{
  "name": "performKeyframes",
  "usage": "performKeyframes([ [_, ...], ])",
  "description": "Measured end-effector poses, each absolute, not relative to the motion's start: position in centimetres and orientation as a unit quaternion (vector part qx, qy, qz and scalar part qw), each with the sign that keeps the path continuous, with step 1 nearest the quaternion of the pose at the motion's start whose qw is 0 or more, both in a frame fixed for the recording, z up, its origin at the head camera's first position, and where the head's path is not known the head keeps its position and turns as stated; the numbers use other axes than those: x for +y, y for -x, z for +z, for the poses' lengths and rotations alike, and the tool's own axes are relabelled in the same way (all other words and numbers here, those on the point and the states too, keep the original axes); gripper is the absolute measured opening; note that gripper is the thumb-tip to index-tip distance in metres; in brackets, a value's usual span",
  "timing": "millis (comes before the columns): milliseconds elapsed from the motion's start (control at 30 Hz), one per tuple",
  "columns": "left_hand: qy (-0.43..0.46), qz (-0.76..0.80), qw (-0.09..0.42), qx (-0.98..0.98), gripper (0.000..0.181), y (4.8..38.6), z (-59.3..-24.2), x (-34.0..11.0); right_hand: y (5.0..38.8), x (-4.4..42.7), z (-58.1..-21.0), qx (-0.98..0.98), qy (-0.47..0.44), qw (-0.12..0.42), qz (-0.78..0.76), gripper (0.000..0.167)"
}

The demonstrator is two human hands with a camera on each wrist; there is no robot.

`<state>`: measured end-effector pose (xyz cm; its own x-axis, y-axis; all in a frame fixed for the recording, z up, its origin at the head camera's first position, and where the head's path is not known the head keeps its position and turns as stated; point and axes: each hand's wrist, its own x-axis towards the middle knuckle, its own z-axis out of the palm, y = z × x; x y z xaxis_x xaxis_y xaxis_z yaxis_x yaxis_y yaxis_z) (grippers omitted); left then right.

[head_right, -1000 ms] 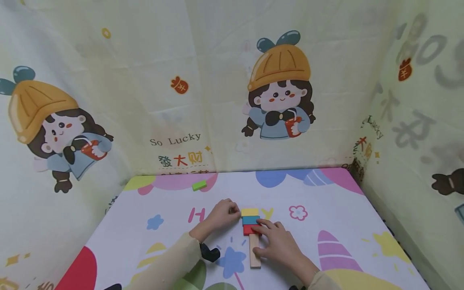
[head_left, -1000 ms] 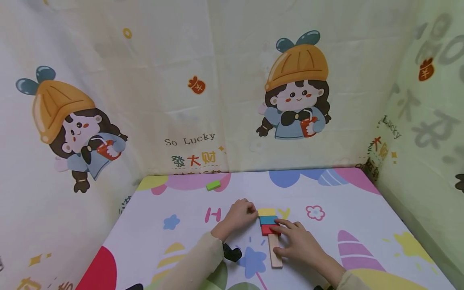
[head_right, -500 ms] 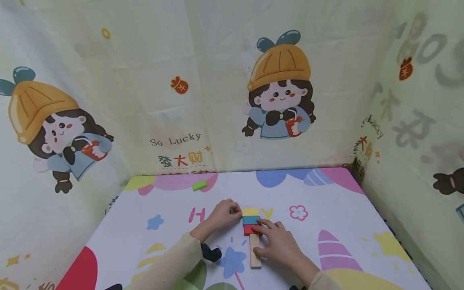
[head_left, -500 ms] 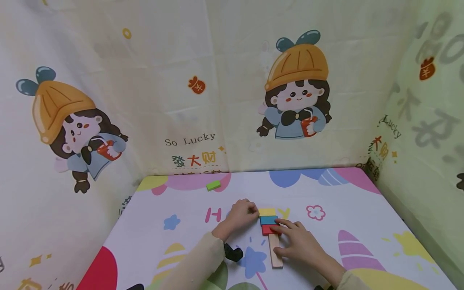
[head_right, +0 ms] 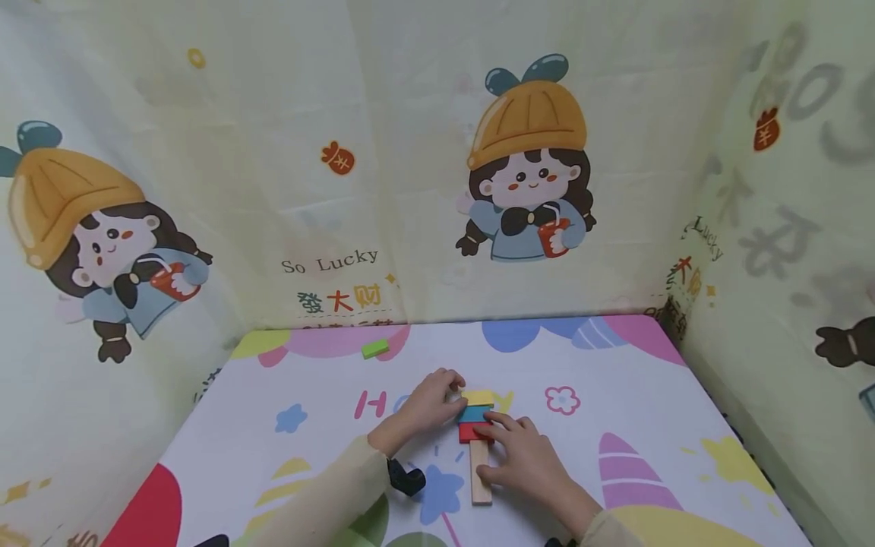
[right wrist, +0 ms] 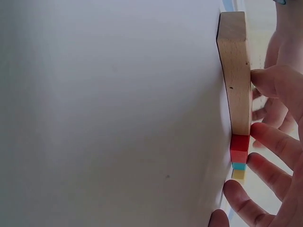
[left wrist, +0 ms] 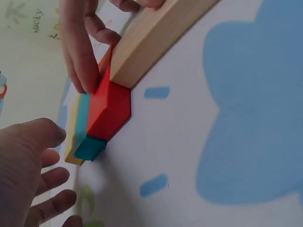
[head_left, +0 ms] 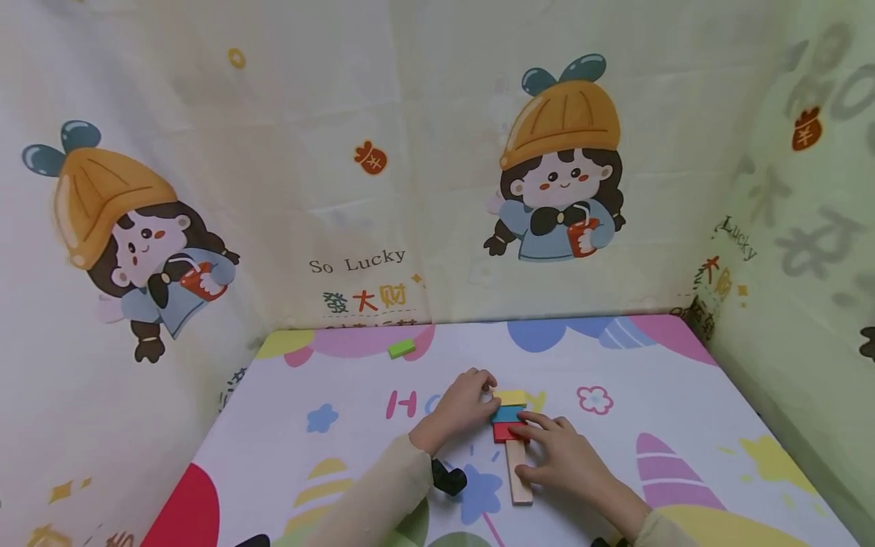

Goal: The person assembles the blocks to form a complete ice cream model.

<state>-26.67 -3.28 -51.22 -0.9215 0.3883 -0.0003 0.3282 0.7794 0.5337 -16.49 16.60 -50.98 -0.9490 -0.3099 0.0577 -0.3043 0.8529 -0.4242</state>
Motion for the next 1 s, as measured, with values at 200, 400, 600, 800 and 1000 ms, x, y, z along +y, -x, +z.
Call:
performKeyframes([
  [200, -0.256, 0.199, 0.054, 0.944, 0.036, 26.9, -51.1, -2.3, 16.4, 16.9, -51.0, 0.962, 0.162, 0.003, -0.218, 0.061],
  [400, -0.268, 0.185, 0.059, 0.944, 0.031, 27.0, -51.2, -2.4, 16.4, 16.9, -51.2, 0.961, 0.168, 0.000, -0.222, 0.061],
  [600, -0.254, 0.208, 0.054, 0.943, 0.028, 27.2, -51.2, -2.9, 16.4, 16.8, -51.2, 0.960, 0.170, -0.002, -0.220, 0.060],
  [800, -0.257, 0.213, 0.066, 0.940, 0.028, 27.1, -51.3, -3.1, 16.4, 16.7, -51.2, 0.963, 0.160, 0.007, -0.217, 0.061],
  [1000, -0.262, 0.219, 0.066, 0.938, 0.030, 26.9, -51.4, -3.5, 16.4, 16.7, -51.3, 0.962, 0.161, 0.006, -0.221, 0.060],
])
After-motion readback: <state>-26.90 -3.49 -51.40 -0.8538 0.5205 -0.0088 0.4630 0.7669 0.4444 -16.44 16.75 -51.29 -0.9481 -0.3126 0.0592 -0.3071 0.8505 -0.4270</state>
